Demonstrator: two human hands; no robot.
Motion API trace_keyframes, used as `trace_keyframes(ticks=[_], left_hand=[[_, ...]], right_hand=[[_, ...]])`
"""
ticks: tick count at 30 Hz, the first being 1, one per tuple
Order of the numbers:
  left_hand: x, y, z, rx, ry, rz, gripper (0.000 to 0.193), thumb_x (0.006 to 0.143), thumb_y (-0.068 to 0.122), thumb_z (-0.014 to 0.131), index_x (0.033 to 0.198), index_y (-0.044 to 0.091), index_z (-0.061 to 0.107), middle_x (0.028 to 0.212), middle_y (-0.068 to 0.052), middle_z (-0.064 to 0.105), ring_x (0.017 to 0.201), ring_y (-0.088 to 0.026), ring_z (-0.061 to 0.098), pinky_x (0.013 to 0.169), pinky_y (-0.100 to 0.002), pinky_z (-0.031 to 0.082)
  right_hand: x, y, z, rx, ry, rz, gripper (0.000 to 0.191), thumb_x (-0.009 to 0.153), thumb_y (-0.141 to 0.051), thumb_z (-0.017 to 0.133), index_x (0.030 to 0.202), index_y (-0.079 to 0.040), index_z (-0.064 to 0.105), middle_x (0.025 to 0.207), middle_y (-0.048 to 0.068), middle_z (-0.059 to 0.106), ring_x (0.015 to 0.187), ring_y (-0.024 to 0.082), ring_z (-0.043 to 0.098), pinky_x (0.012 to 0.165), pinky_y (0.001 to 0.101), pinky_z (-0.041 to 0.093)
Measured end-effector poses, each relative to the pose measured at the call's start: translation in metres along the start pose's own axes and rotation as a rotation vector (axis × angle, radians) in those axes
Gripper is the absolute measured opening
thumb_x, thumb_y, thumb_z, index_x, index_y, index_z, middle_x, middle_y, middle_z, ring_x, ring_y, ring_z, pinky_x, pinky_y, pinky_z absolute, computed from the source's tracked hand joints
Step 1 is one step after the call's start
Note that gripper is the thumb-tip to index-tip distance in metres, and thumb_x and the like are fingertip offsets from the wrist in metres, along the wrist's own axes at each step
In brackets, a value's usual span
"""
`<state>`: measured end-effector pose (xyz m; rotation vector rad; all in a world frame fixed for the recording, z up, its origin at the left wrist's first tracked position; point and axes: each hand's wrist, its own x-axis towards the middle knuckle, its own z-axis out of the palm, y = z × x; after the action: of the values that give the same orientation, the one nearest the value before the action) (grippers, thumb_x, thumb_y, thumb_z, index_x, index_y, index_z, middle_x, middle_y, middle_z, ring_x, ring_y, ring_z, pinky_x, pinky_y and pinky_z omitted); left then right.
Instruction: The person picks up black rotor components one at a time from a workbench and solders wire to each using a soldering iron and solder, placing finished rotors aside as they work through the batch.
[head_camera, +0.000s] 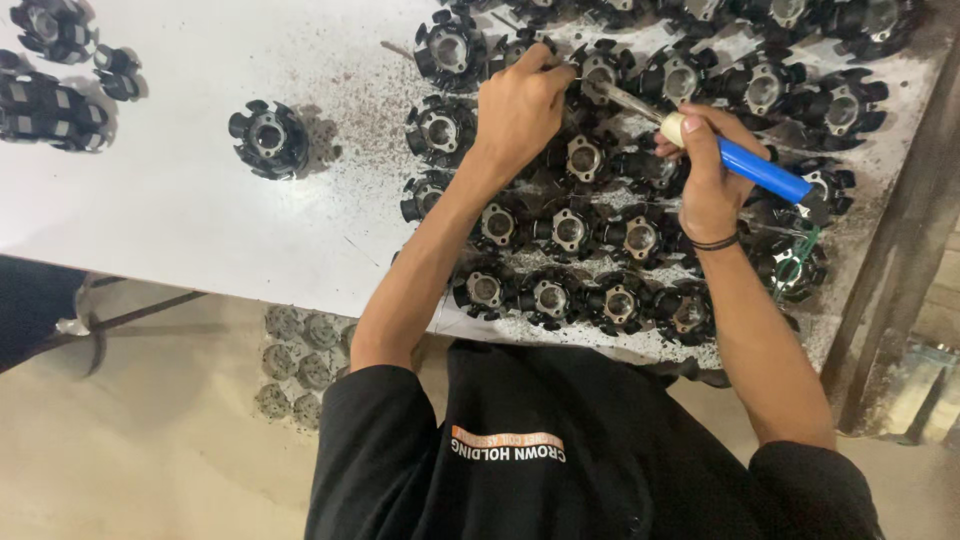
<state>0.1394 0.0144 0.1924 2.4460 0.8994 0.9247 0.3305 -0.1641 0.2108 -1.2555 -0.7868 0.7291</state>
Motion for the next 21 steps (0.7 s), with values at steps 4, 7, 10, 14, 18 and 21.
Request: trace_keyframes(ticks=[4,7,10,14,18,21], left_hand=[[0.012,-0.004,0.006,0.033,-0.065,0.037,0.011,0.08,0.008,0.071,0.087,0.011,0.078,0.094,-0.01,0.068,0.073,-0.037,0.071,0.062,-0.047,0.057],[0.024,-0.002,0.006,0.048,-0.146,0.049,0.005,0.082,0.007,0.071,0.084,0.008,0.076,0.094,-0.013,0.067,0.076,-0.038,0.071,0.066,-0.048,0.058],[0.024,-0.001,0.001,0.019,-0.204,0.049,0.005,0.081,0.004,0.069,0.082,0.004,0.075,0.092,-0.015,0.067,0.078,-0.04,0.07,0.07,-0.05,0.058],[0.019,-0.002,-0.005,-0.128,-0.109,0.094,0.022,0.072,0.001,0.066,0.089,0.004,0.079,0.098,-0.02,0.069,0.077,-0.042,0.069,0.069,-0.049,0.057],[0.024,-0.004,-0.003,-0.147,-0.153,0.026,0.012,0.082,0.002,0.068,0.088,0.004,0.078,0.094,-0.017,0.069,0.085,-0.041,0.071,0.077,-0.049,0.058],[0.027,-0.003,0.0,-0.158,-0.134,0.023,0.01,0.081,0.003,0.069,0.087,0.004,0.077,0.094,-0.017,0.07,0.085,-0.04,0.071,0.078,-0.048,0.058]], right_hand=[[0.0,-0.001,0.004,-0.033,0.002,0.0,0.03,0.109,-0.019,0.068,0.121,0.008,0.069,0.101,0.019,0.074,0.085,0.024,0.074,0.077,0.0321,0.06],[0.001,-0.002,0.005,0.024,0.034,0.048,0.03,0.108,-0.019,0.068,0.119,0.009,0.069,0.099,0.018,0.073,0.085,0.024,0.074,0.076,0.0337,0.062],[0.002,-0.001,0.007,0.015,0.078,0.068,0.03,0.107,-0.019,0.069,0.116,0.01,0.069,0.097,0.017,0.072,0.082,0.025,0.074,0.074,0.0348,0.063],[0.003,0.001,0.009,0.006,0.064,0.053,0.029,0.108,-0.019,0.068,0.115,0.01,0.068,0.101,0.017,0.072,0.084,0.025,0.074,0.074,0.0344,0.062],[0.005,0.002,0.009,0.03,0.027,0.033,0.029,0.108,-0.018,0.068,0.116,0.009,0.068,0.101,0.018,0.072,0.086,0.025,0.074,0.076,0.035,0.063],[0.006,0.001,0.009,0.018,0.033,0.034,0.029,0.107,-0.017,0.068,0.116,0.01,0.068,0.101,0.019,0.073,0.086,0.025,0.074,0.077,0.035,0.063]])
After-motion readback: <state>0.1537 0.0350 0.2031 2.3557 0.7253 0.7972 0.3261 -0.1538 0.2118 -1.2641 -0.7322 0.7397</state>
